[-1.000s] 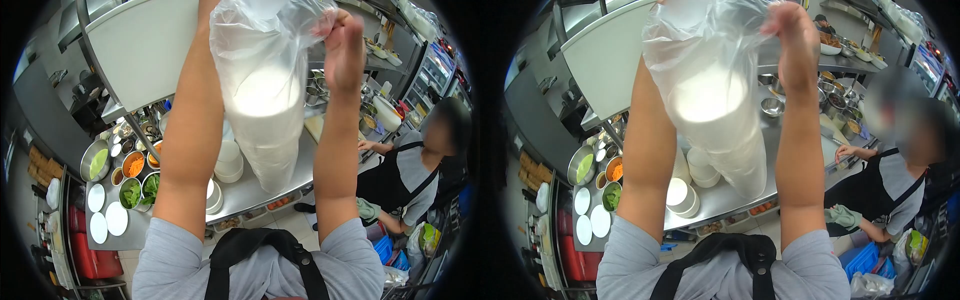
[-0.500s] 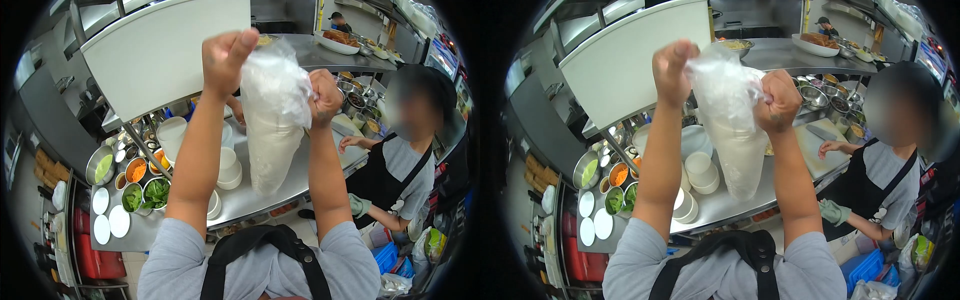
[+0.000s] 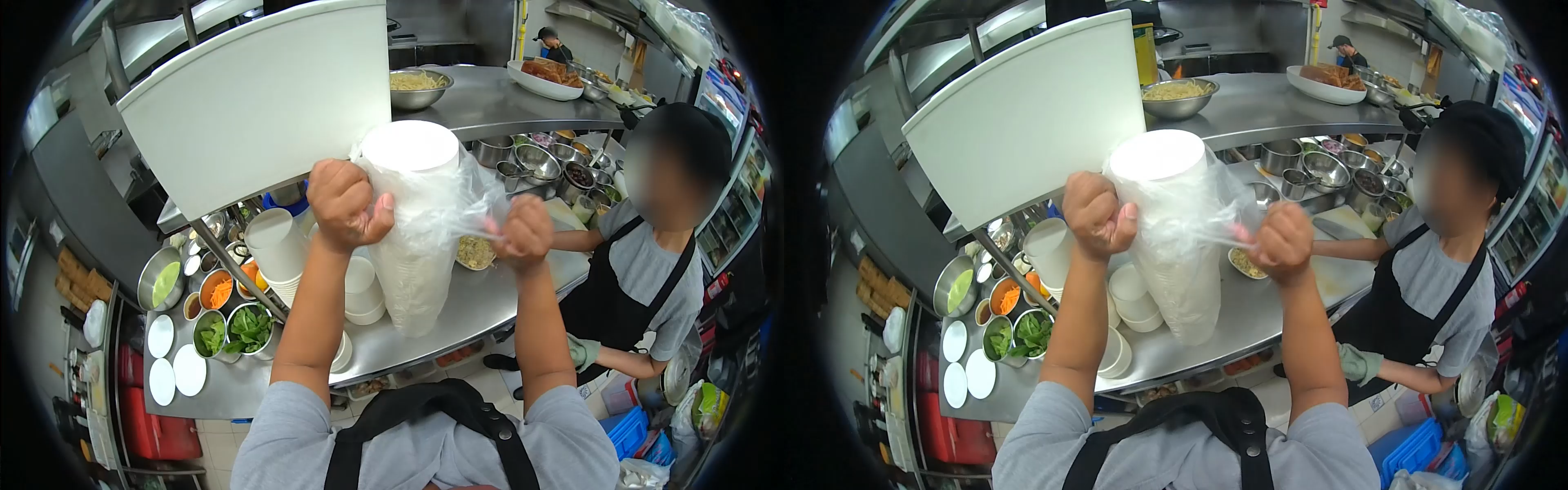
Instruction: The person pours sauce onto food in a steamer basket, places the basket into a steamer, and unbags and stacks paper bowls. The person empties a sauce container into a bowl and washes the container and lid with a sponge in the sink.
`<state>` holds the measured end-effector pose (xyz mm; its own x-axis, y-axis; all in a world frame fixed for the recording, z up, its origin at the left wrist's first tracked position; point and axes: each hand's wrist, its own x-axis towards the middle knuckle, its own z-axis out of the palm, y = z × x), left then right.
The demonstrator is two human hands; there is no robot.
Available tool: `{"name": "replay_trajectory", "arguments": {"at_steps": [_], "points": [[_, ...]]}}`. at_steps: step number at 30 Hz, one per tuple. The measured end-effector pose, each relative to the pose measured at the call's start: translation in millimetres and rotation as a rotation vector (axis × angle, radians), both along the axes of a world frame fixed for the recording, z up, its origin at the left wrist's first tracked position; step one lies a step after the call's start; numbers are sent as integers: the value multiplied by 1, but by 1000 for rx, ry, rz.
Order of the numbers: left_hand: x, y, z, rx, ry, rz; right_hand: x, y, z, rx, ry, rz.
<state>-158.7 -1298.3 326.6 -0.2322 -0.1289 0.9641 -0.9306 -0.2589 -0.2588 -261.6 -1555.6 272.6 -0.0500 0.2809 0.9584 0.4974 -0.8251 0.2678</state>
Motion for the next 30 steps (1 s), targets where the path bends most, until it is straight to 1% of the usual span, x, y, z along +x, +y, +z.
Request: {"name": "replay_trajectory", "arguments": {"at_steps": [3, 4, 5, 6, 7, 9, 10, 11, 13, 14, 16, 17, 18, 19, 20, 22, 25, 28, 30], "points": [[-10, -7, -23, -67, 218, -186, -9, 17, -29, -20, 295, 100], [-14, -3, -30, -51, 319, -186, -14, 27, -34, -30, 391, 131], [-16, -8, -27, -162, 322, -267, -17, 33, -36, -40, 485, 162], [-20, -16, -21, -274, 325, -347, -19, 35, -35, -46, 510, 215], [-21, -21, -17, -384, 327, -427, -17, 36, -37, 191, 499, 325], [-15, -11, -16, -385, 526, -436, -11, 38, -43, 669, 462, 535], [-14, -7, -18, -383, 631, -439, -8, 38, -25, 841, 488, 592], [-14, -7, -20, -394, 750, -520, 2, 36, -2, 1016, 512, 646], [-16, -10, -24, -413, 986, -683, 28, 39, 18, 876, 500, 608], [-9, -11, -35, -373, 992, -716, 27, 47, 15, 796, 582, 597], [-15, -18, -39, -358, 1072, -799, 26, 65, 6, 627, 734, 573], [-17, -19, -42, -351, 1112, -842, 24, 71, 1, 649, 778, 644], [-13, -18, -48, -209, 1155, -803, 22, 76, -6, 671, 825, 716], [-9, -19, -59, -207, 1189, -831, 20, 80, -13, 692, 873, 788], [-5, -22, -73, -204, 1225, -859, 20, 83, -21, 697, 832, 740], [-7, -25, -84, -157, 1290, -896, 21, 88, -39, 716, 752, 644], [-7, -33, -106, -244, 1362, -1120, 28, 86, -68, 703, 673, 628], [-8, -33, -122, -278, 1413, -1308, 33, 83, -94, 714, 666, 644], [-4, -26, -137, -38, 1172, -683, 34, 82, -107, 716, 679, 635]]}}
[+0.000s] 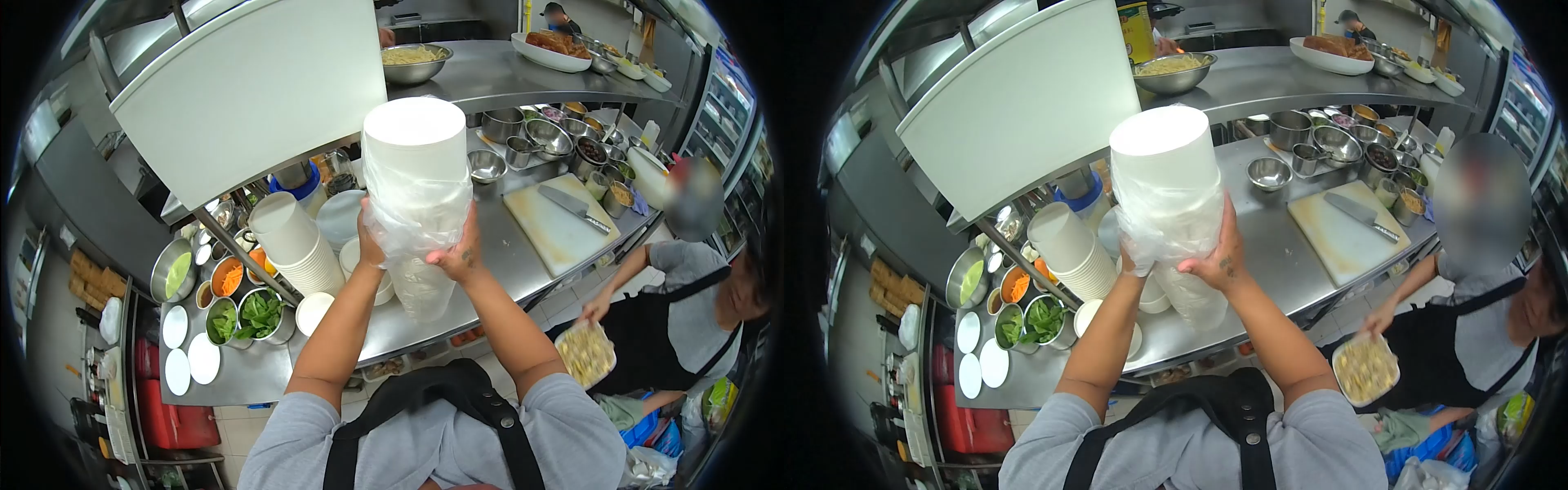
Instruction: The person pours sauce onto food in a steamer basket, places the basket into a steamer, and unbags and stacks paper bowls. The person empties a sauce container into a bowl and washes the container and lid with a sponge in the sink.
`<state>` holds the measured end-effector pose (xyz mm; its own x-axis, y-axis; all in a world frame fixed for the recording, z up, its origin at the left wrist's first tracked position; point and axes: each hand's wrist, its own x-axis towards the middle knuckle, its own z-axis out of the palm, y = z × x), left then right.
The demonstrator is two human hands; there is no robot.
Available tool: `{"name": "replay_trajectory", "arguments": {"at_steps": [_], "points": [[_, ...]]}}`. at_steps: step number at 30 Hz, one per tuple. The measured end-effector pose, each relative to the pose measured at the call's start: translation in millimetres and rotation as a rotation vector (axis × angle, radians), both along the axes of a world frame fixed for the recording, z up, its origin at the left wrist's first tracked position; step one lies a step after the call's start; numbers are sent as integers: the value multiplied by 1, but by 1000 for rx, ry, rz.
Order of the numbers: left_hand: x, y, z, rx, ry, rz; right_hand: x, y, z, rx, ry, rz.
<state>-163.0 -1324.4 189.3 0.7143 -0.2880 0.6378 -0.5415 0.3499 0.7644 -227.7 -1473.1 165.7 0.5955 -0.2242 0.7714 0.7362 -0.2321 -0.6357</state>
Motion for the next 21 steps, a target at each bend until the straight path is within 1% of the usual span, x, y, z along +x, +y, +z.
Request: {"name": "replay_trajectory", "arguments": {"at_steps": [1, 4, 7, 10, 13, 14, 16, 18, 19, 20, 21], "points": [[3, 3, -11, 197, -194, 205, -1, 0, -5, -3, 8, 0], [14, 3, -75, 243, -286, 462, -11, 4, -22, -93, 33, -130], [25, 11, -155, 479, -599, 576, -25, 10, -56, -90, 232, -152], [8, 5, -220, 346, -97, 353, -34, 12, -91, -123, 294, -173], [-9, 13, -251, 522, -295, 483, -44, 13, -121, -151, 409, -161], [-14, 9, -273, 265, 59, 279, -46, 14, -130, -150, 433, -147], [-30, 7, -276, 109, 275, 105, -51, 14, -148, -146, 473, -130], [-59, 12, -240, 72, 364, 30, -59, 15, -159, -126, 501, -98], [-68, 11, -228, -69, 577, -94, -61, 16, -148, -116, 518, -79], [-69, 13, -232, 1, 558, -97, -68, 18, -137, -75, 526, -17], [-70, 15, -236, 71, 537, -101, -71, 16, -129, -92, 557, 10]]}}
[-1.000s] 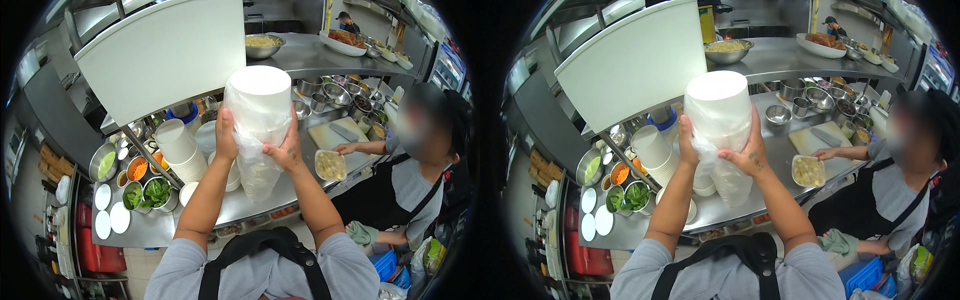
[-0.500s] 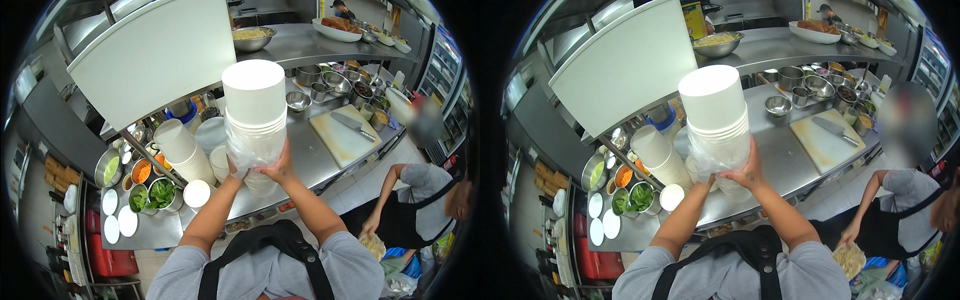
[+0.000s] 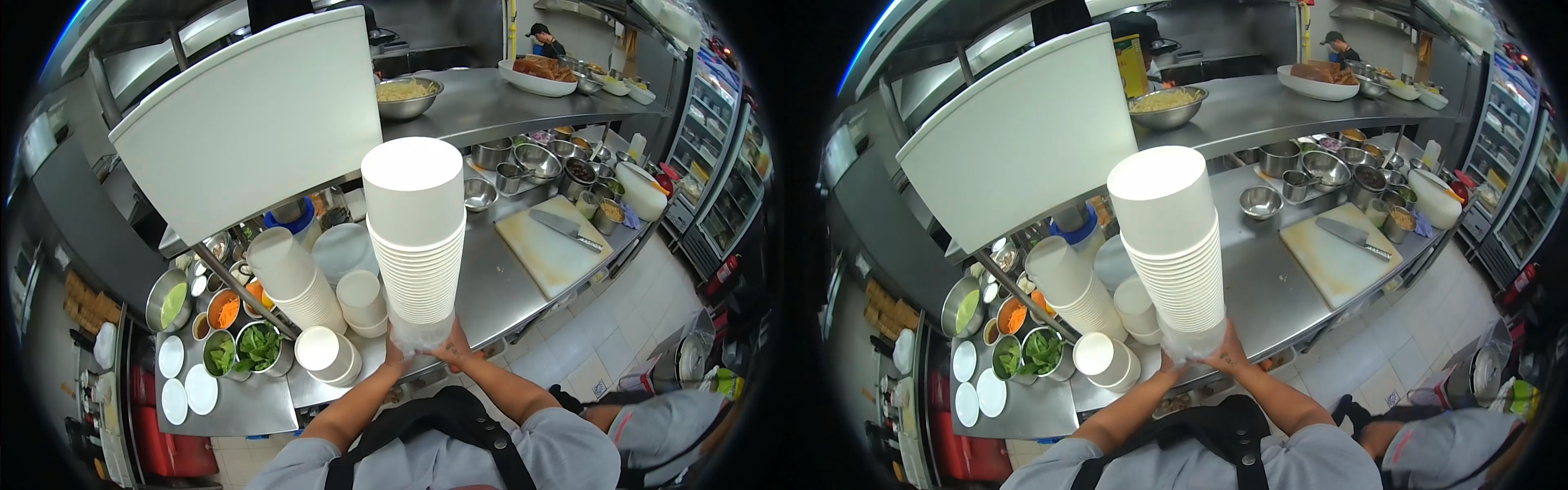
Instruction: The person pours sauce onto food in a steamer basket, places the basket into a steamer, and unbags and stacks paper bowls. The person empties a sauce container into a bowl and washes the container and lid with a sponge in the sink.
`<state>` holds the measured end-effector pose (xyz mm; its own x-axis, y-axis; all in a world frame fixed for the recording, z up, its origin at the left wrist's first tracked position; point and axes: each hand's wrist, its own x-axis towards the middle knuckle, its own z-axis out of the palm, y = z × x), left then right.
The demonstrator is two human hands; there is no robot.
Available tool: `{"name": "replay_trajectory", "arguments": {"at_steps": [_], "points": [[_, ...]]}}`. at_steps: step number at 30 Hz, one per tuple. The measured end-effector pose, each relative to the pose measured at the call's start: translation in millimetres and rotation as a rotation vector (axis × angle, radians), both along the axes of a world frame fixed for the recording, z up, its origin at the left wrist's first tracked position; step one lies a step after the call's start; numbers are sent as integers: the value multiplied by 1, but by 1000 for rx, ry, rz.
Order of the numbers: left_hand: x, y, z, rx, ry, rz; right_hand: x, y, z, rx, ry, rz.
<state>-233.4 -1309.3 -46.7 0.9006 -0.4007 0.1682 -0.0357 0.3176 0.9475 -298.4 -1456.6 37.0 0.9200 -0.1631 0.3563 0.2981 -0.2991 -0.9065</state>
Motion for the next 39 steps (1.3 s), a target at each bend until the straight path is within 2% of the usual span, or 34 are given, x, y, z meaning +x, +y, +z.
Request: {"name": "replay_trajectory", "arguments": {"at_steps": [1, 3, 4, 5, 7, 9, 10, 11, 13, 14, 16, 18, 21, 24, 26, 31, 34, 39], "points": [[6, 7, -15, 278, -274, 38, -2, 0, 4, -7, 33, 28], [12, 20, -41, 483, -505, 45, -2, -7, -5, -147, 57, 58], [11, 25, -36, 575, -623, 59, 0, -18, -20, -282, 50, 59], [6, 30, -33, 525, -606, 56, -1, -32, -35, -417, 46, 59], [-3, 34, -17, 449, -592, 126, -12, -62, -21, -245, 283, 36], [-12, 39, -18, 398, -594, 276, -23, -92, 33, -123, 297, 9], [-20, 42, -6, 352, -555, 285, -21, -109, 76, -85, 193, -6], [-28, 45, 17, 306, -519, 293, -10, -124, 101, -172, -63, -108], [-36, 48, 62, 211, -521, 326, 6, -109, 204, -405, -356, -404], [-36, 47, 85, 163, -558, 348, 20, -104, 238, -488, -498, -458], [-34, 42, 128, 72, -623, 386, 56, -88, 294, -440, -595, -423], [-27, 39, 166, -9, -686, 432, 102, -83, 324, -608, -722, -426], [-13, 36, 205, -27, -717, 464, 147, -81, 343, -759, -567, -353], [-8, 27, 233, 23, -718, 490, 169, -91, 341, -830, -539, -276], [-4, 18, 243, 41, -677, 490, 181, -102, 339, -783, -571, -246], [-1, -11, 252, 95, -600, 522, 190, -143, 350, -855, -524, -151], [-5, -22, 247, 120, -516, 504, 195, -173, 353, -947, -540, -157], [-11, -22, 248, 186, -392, 507, 208, -241, 353, -931, -608, -190]]}}
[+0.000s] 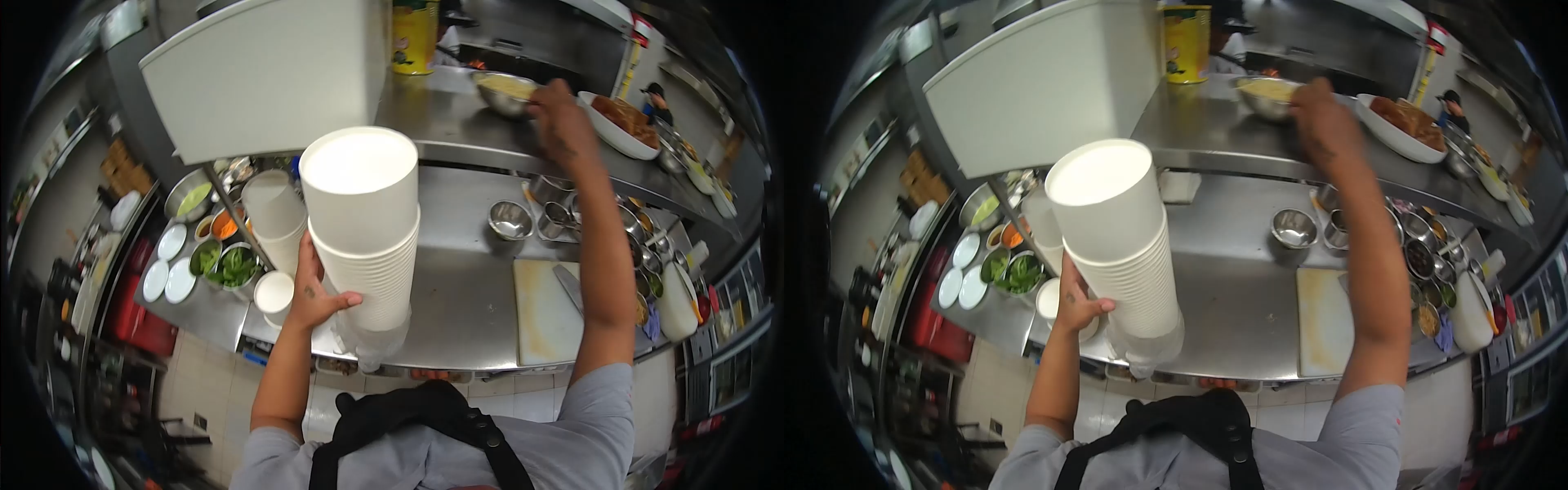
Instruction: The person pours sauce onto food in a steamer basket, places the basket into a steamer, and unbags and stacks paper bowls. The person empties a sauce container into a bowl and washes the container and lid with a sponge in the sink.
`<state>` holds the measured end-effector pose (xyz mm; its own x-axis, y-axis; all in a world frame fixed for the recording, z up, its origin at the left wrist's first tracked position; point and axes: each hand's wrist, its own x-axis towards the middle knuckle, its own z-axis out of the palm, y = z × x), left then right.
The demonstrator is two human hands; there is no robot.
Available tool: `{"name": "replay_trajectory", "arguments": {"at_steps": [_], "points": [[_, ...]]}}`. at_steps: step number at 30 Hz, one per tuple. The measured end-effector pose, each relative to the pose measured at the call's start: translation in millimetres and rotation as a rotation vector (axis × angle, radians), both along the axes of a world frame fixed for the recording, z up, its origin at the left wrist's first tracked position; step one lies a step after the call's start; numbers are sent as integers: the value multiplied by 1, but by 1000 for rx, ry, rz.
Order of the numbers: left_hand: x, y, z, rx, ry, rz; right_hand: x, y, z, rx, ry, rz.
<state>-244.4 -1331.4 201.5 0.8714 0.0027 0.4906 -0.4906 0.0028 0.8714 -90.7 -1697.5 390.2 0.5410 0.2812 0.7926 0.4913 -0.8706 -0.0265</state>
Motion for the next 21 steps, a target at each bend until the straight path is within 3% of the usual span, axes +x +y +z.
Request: {"name": "replay_trajectory", "arguments": {"at_steps": [6, 10, 13, 15, 16, 17, 21], "points": [[-5, 4, 19, 111, 57, -16, 10, -51, -7, -9, -83, 5], [-8, 8, 27, 195, 90, -35, -9, -43, -13, 9, -179, -152], [-8, 16, 27, 208, 89, -57, -81, 12, -24, 329, -125, 0], [-13, 17, 34, 178, 129, -75, -118, 58, -63, 553, 291, 510], [-14, 18, 36, 166, 130, -75, -134, 79, -81, 335, 381, 570], [-15, 21, 35, 165, 141, -91, -147, 107, -101, 371, 582, 577], [-11, 27, 32, 156, 149, -178, -142, 157, -161, 522, 673, 720]]}}
